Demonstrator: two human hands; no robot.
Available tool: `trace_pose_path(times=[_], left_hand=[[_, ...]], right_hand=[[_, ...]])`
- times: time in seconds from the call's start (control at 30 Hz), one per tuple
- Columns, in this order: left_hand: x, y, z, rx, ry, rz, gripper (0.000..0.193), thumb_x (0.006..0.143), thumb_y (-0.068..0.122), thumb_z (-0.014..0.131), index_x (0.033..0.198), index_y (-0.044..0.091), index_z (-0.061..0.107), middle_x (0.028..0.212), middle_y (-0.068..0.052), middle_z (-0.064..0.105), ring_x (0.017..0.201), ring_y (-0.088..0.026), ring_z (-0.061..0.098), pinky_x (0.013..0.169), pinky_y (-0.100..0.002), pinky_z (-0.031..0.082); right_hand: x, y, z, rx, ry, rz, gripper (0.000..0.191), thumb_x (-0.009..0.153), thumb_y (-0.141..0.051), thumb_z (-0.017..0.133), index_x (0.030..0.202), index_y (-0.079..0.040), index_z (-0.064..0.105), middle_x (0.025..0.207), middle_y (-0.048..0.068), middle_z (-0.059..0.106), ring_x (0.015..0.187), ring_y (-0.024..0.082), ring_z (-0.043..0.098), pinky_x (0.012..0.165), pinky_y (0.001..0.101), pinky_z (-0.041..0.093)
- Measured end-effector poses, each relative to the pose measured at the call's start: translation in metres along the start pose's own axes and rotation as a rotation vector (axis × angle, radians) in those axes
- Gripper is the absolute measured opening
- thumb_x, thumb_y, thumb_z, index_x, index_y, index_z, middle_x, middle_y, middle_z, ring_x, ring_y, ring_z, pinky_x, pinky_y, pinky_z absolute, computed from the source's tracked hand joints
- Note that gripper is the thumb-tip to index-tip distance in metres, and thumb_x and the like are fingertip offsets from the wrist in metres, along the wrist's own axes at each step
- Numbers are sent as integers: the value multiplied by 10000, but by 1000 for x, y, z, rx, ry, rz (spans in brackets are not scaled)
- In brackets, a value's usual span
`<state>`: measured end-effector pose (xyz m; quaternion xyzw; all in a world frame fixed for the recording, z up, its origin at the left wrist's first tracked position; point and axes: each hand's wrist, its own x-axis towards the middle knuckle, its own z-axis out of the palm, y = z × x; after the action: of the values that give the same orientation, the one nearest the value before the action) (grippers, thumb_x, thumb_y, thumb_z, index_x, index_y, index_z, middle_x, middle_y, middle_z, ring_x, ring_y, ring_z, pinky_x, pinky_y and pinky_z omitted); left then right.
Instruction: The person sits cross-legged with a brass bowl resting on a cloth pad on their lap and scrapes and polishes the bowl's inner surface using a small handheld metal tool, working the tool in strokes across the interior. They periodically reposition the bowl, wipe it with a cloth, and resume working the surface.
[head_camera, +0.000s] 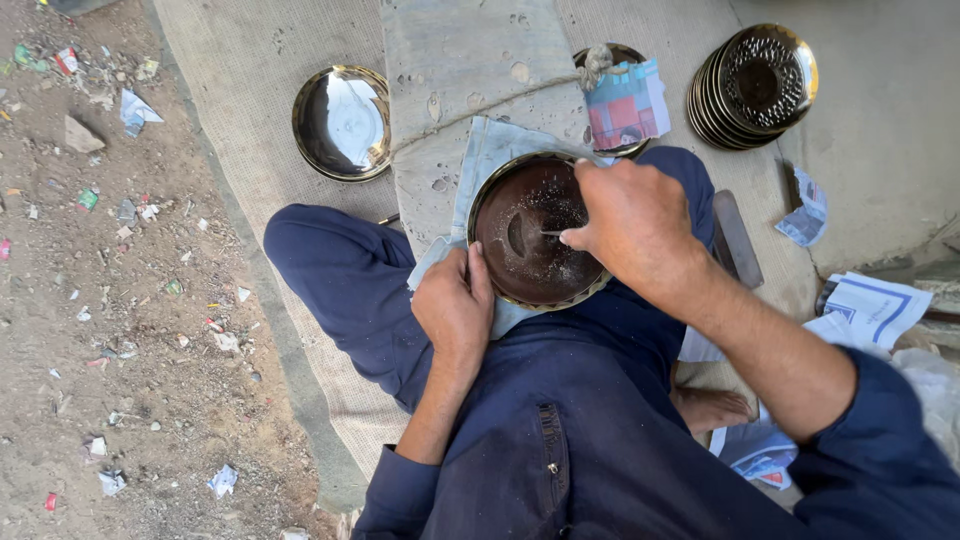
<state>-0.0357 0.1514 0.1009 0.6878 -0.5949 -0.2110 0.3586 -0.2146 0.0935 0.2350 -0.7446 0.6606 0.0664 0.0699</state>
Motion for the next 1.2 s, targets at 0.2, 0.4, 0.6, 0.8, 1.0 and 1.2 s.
trace_pose_path(times=[0.2,0.4,0.6,0.8,1.0,1.2], left_hand=[[10,-1,-7,-29,-86,3,402,1012,329,640,744,31,604,617,-201,589,594,-417,587,547,-510,431],[24,-10,-24,-230,-158,-90,365,1016,298,665,811,0,614,599,-168,485,530,-286,432,521,-396,386],[60,-74,-52,-731,259,-263,392,1100,304,589,779,86,645,688,77,577,604,-31,431,543,-231,329],[142,-142,8,-807,430,-455,327,1036,244,618,779,43,594,620,-53,610,469,-82,500,434,-253,339],[185,-150,60,-722,382,-665,297,942,200,644,735,3,563,636,-131,708,393,-136,471,378,-325,321],[178,-141,68,-130,89,-581,428,900,358,714,658,6,710,640,-148,714,550,-229,677,588,-405,525]], right_hand=[[-31,10,26,118,157,80,755,668,-421,946,1272,-53,682,761,200,696,720,405,703,608,510,555],[-78,70,82,1108,341,271,764,782,-73,852,1495,-49,576,817,-34,527,750,39,485,673,184,433],[-92,145,191,1314,577,555,637,907,-149,825,1455,26,552,973,-9,666,795,52,567,671,191,453],[-100,188,282,828,786,698,565,975,-227,896,1364,92,637,1142,127,688,902,157,618,796,289,521],[-107,221,306,728,714,869,568,1046,-384,799,1321,84,631,1046,210,728,894,290,694,824,404,553],[-112,231,305,488,605,894,539,1073,-385,755,1341,67,637,996,279,717,884,445,696,804,520,539]])
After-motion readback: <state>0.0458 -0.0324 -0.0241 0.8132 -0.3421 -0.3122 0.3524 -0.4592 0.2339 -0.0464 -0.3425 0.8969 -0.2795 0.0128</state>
